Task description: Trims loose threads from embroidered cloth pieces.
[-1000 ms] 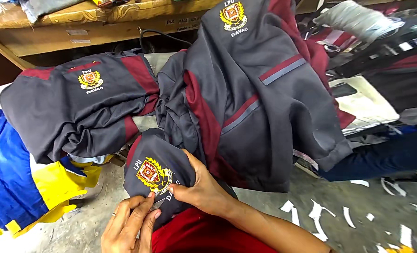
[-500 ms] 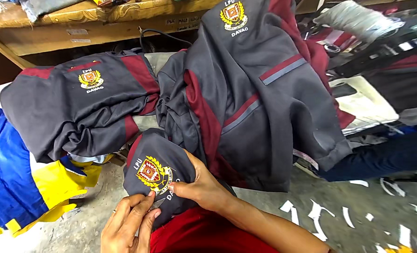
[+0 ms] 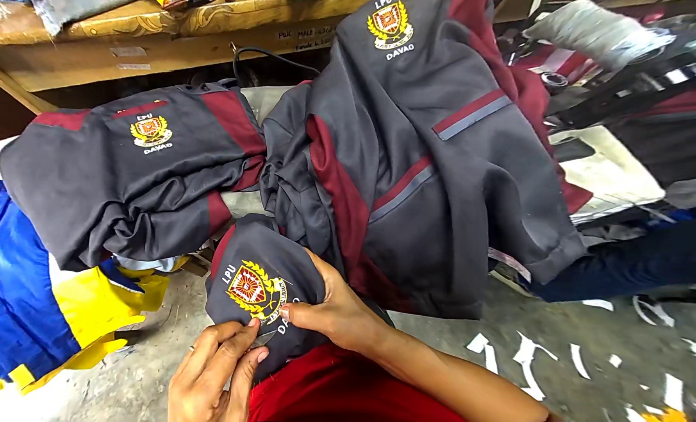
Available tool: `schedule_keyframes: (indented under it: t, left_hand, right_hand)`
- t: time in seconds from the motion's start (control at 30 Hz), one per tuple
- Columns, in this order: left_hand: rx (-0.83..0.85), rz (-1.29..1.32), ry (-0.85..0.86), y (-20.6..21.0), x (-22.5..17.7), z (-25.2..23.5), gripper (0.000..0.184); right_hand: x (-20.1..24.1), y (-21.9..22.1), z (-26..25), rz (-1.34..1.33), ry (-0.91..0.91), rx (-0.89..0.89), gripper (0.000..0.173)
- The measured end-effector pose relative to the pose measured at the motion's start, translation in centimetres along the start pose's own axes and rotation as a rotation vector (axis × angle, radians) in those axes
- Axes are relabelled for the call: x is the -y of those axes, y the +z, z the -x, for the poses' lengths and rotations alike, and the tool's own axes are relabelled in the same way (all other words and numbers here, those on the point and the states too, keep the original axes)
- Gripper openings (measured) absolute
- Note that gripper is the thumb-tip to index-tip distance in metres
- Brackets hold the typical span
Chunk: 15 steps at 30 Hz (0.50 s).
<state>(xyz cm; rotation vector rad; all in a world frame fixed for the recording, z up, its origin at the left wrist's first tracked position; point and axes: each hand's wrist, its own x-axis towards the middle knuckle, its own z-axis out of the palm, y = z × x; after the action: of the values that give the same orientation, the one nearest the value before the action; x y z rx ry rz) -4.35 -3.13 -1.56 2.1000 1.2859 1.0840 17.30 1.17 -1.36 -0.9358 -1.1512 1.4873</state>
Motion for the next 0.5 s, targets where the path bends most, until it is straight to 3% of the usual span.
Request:
schedule_keyframes:
  t: [0.5]
  left_hand:
    - [-0.035, 0.115, 0.054, 0.7, 1.1, -0.6, 0.015]
  right_hand:
    - [-0.3, -0.1, -0.1, -0.111, 0.019, 0.050, 0.059]
